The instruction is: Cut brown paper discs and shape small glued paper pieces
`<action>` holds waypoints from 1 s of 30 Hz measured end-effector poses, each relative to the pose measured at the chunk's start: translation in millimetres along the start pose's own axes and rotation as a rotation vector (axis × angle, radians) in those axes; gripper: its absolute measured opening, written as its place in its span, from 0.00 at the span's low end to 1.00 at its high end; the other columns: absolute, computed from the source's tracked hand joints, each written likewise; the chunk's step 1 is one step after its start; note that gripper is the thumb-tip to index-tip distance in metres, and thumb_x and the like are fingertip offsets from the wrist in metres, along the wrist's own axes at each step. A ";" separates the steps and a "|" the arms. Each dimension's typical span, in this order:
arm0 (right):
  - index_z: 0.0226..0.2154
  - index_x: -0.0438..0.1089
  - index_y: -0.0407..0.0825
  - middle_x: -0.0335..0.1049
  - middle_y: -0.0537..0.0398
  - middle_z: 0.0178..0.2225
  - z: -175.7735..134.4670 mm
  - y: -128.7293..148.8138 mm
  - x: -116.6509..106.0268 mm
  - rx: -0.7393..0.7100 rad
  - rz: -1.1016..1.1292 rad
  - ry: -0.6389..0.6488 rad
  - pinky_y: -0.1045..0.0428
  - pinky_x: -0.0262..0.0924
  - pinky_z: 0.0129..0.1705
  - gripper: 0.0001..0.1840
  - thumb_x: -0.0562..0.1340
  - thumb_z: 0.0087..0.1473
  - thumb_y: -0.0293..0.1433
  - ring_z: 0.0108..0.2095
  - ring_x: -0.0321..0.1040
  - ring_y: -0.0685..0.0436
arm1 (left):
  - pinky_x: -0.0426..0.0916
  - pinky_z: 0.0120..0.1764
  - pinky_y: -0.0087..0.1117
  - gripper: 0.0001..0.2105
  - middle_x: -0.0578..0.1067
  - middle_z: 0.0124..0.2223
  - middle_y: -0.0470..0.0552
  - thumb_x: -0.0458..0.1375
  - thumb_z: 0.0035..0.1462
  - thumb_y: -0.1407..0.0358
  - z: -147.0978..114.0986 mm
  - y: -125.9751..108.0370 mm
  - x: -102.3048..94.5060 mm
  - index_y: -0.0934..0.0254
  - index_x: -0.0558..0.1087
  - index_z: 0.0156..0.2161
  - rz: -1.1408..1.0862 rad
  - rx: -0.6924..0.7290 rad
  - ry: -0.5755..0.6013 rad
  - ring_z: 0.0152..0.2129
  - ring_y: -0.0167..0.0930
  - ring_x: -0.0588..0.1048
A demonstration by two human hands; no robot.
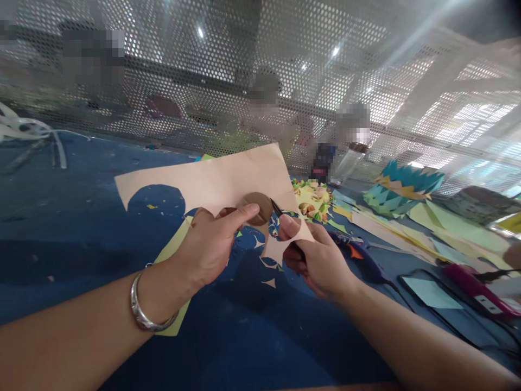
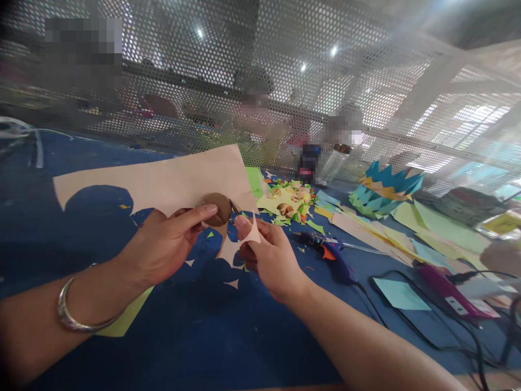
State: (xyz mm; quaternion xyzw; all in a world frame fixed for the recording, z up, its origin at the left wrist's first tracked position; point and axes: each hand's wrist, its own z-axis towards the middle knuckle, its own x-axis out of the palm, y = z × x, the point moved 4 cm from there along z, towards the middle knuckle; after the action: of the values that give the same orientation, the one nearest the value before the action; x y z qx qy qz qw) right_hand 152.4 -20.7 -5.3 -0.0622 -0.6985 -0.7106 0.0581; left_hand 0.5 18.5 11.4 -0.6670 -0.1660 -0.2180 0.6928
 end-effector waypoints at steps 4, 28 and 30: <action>0.22 0.58 0.49 0.46 0.65 0.21 0.7 2.6 3.0 -0.009 0.018 0.046 0.58 0.33 0.17 0.28 0.72 0.51 0.49 0.18 0.40 0.57 | 0.72 0.41 0.30 0.04 0.83 0.35 0.53 0.73 0.47 0.68 1.8 -2.2 0.3 0.65 0.83 0.28 0.022 0.010 0.067 0.36 0.33 0.79; 0.22 0.57 0.50 0.44 0.68 0.16 2.1 2.9 3.1 -0.027 -0.083 0.115 0.57 0.33 0.17 0.28 0.66 0.57 0.51 0.16 0.37 0.58 | 0.73 0.37 0.36 0.08 0.81 0.34 0.54 0.72 0.45 0.64 3.5 2.7 -6.0 0.64 0.79 0.28 0.204 -0.075 0.032 0.34 0.38 0.79; 0.22 0.56 0.50 0.44 0.68 0.17 1.9 2.5 3.1 -0.008 -0.071 0.115 0.58 0.32 0.17 0.28 0.67 0.56 0.50 0.16 0.37 0.58 | 0.74 0.37 0.35 0.08 0.81 0.34 0.54 0.73 0.45 0.66 3.9 3.0 -5.4 0.65 0.79 0.29 0.181 -0.069 0.031 0.35 0.38 0.80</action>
State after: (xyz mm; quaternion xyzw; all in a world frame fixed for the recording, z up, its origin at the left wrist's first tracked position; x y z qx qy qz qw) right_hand 149.8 -18.9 -2.2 0.0032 -0.6929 -0.7174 0.0726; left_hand -2.3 22.8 6.3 -0.6992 -0.0868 -0.1704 0.6889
